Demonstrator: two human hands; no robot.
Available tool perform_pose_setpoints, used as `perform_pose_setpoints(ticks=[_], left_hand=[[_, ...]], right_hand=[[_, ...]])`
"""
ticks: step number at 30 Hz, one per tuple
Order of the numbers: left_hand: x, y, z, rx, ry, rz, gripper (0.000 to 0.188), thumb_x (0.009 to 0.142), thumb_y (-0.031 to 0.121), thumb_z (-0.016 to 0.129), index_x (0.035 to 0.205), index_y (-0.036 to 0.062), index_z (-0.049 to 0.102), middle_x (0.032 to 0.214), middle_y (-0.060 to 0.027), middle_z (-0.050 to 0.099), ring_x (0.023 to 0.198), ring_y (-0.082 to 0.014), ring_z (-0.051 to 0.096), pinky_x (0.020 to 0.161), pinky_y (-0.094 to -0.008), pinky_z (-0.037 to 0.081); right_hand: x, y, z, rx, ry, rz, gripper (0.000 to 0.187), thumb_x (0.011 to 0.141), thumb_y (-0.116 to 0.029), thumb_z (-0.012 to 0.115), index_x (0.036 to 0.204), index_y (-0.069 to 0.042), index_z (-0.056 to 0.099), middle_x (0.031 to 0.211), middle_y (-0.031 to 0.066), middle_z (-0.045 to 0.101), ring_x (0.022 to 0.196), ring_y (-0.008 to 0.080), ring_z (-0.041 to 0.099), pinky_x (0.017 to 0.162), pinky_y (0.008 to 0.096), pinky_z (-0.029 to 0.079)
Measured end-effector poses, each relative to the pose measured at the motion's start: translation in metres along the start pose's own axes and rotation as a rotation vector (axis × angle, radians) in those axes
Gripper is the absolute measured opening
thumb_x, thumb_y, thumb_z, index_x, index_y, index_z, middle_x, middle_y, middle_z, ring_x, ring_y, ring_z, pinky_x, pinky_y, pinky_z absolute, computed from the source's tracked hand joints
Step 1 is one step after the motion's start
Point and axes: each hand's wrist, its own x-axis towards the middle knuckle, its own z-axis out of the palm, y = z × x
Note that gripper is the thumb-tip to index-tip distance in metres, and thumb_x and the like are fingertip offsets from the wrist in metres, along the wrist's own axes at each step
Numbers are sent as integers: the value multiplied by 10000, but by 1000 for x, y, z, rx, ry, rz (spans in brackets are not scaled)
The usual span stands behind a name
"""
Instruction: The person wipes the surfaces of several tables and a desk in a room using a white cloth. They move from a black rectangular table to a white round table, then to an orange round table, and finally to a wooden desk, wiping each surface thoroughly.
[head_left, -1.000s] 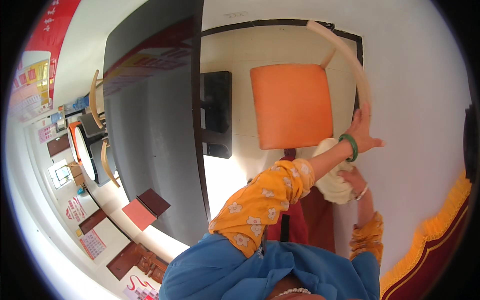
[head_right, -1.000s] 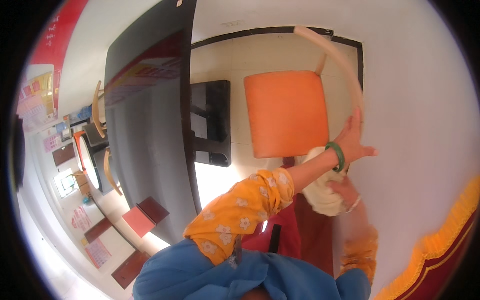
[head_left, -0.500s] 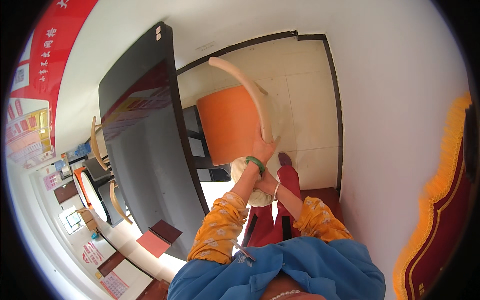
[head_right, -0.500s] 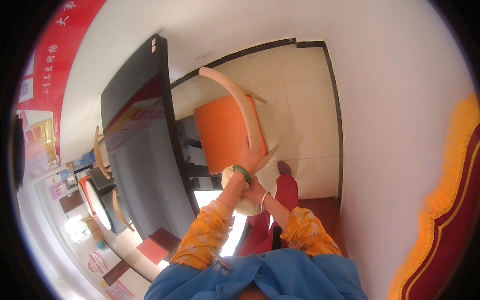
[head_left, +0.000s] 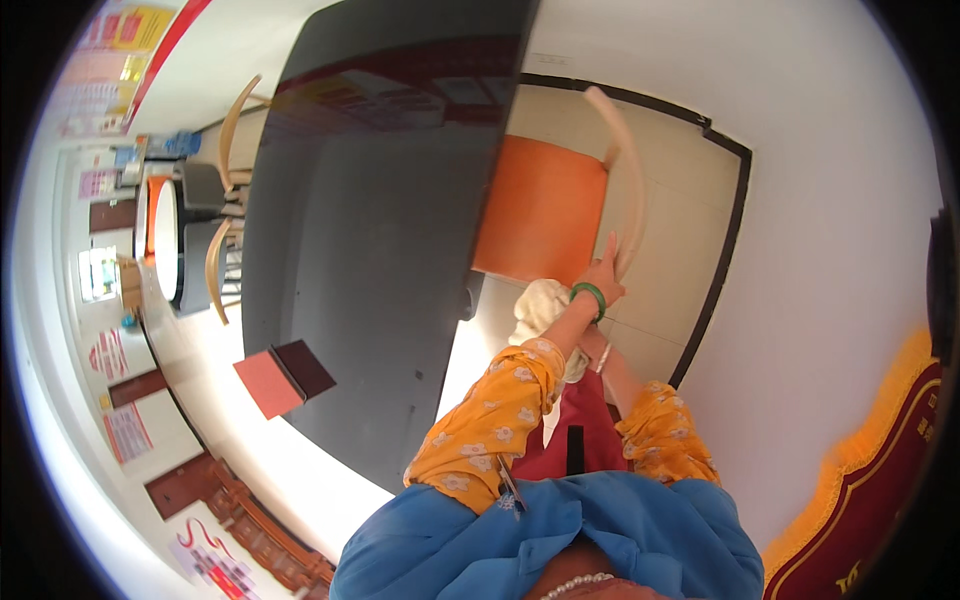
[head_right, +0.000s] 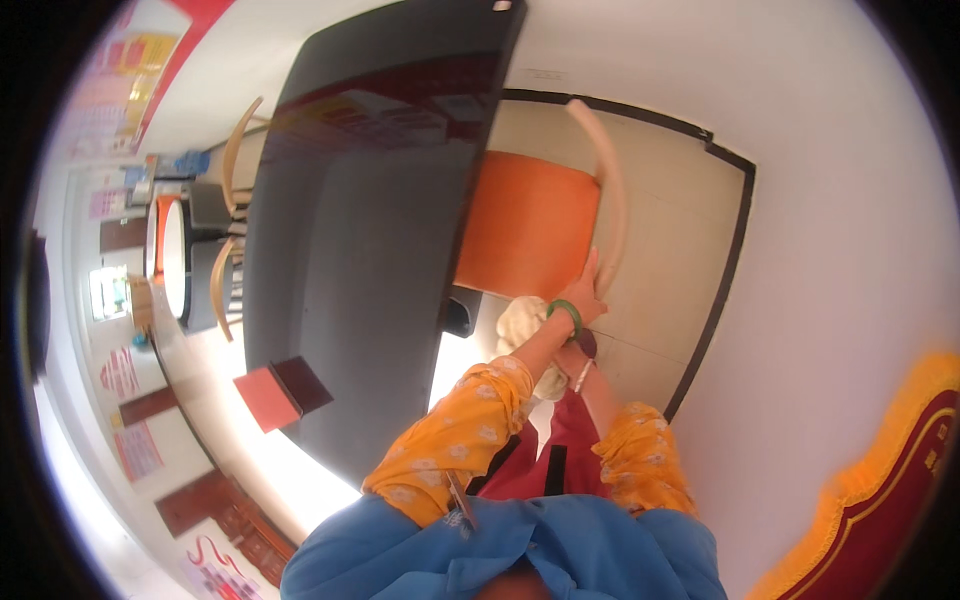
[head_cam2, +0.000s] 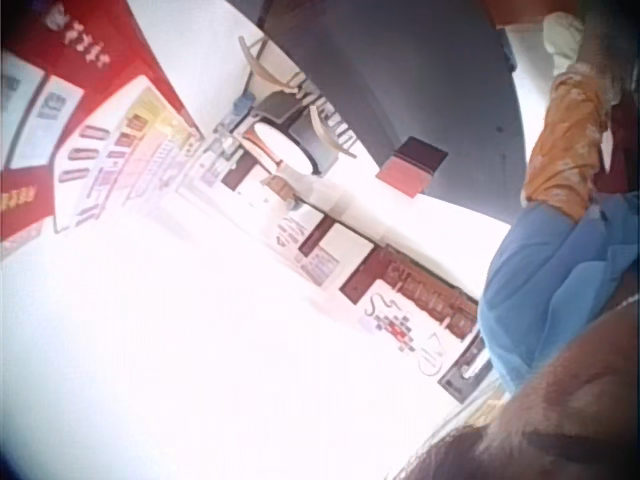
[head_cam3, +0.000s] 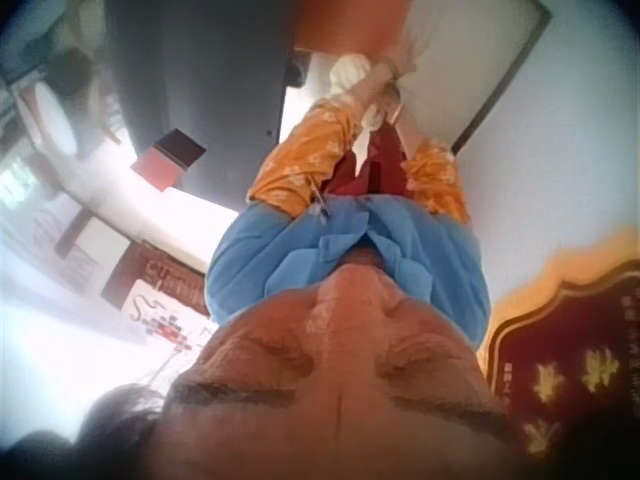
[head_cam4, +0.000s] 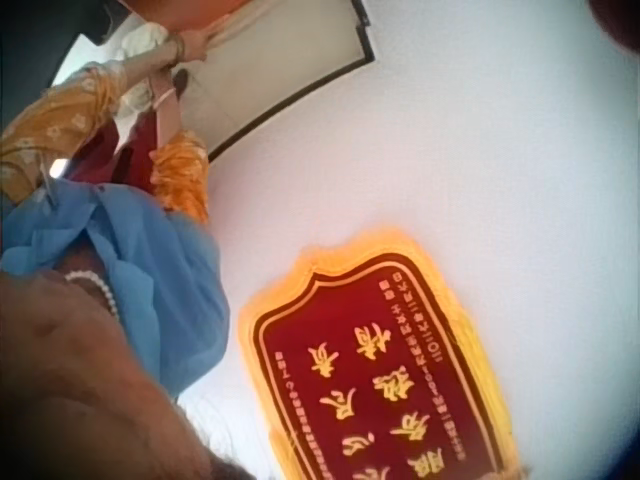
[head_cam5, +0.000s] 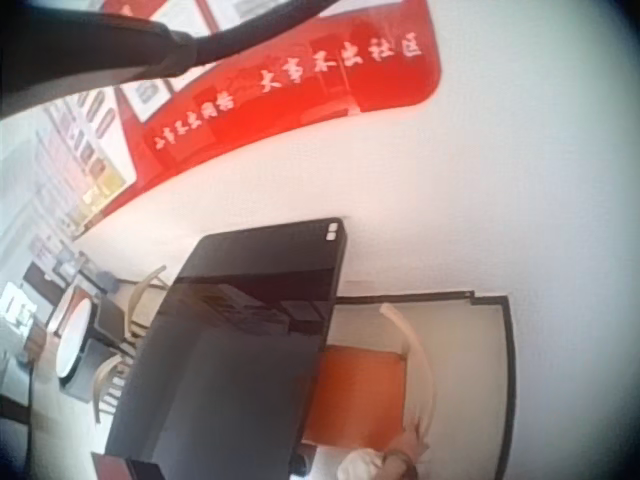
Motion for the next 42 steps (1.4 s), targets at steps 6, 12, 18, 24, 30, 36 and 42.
perform_pose_setpoints(ticks=[6, 12, 18, 24, 30, 36, 42], left_hand=[[-199, -95, -56, -427, 251, 376, 711, 735, 107, 608, 1340, 110, 235, 1086, -173, 526, 1035, -287, 506, 878, -357, 402], [-442, -274, -48, -729, 558, -27, 371, 794, 52, 561, 1158, 52, 491, 936, -81, 609, 808, -118, 596, 737, -234, 474], [-619, -453, 40, -1020, 815, -601, 377, 779, 94, 567, 1139, 16, 488, 853, -45, 604, 722, -127, 584, 593, -238, 465], [-668, -481, 71, -1325, 861, -820, 416, 768, 108, 575, 1161, 29, 463, 874, -86, 595, 722, -176, 603, 573, -266, 481], [-686, -499, 105, -1048, 506, -692, 451, 787, 128, 568, 1207, 56, 419, 840, -34, 612, 722, -110, 587, 569, -232, 459], [-726, -571, 122, -1159, 414, -799, 488, 766, 128, 579, 1218, 66, 405, 933, -88, 608, 796, -165, 610, 617, -280, 492], [-788, -668, 130, -1242, 518, -742, 448, 792, 142, 574, 1205, 71, 418, 980, -100, 591, 822, -188, 604, 655, -311, 489]], right_hand=[[-45, -61, 49, 174, 63, 523, 401, 811, -185, 528, 1166, -14, 450, 1047, 99, 568, 926, 189, 572, 779, 307, 471], [-107, -112, 115, 8, 154, 213, 430, 793, -151, 506, 1187, 10, 445, 1053, 100, 573, 912, 189, 579, 790, 314, 466], [-107, -142, 160, -144, 413, -8, 492, 779, -232, 595, 1182, 8, 448, 1055, 82, 555, 930, 177, 542, 787, 300, 442], [-95, -163, 181, -301, 486, -202, 511, 796, -213, 576, 1206, 42, 411, 1059, 124, 554, 932, 189, 549, 766, 304, 460], [67, -88, 172, -1518, 469, -361, 510, 803, -223, 556, 1221, 10, 378, 1106, 125, 504, 947, 229, 521, 779, 350, 444], [3, 63, 389, -1957, 146, -346, 608, 693, -32, 529, 1261, -179, 370, 1336, 23, 327, 946, 398, 465, 779, 441, 442], [-182, 211, 508, -1804, -314, -378, 598, 631, -154, 630, 1200, -160, 444, 1291, 33, 392, 922, 351, 477, 778, 407, 447]])
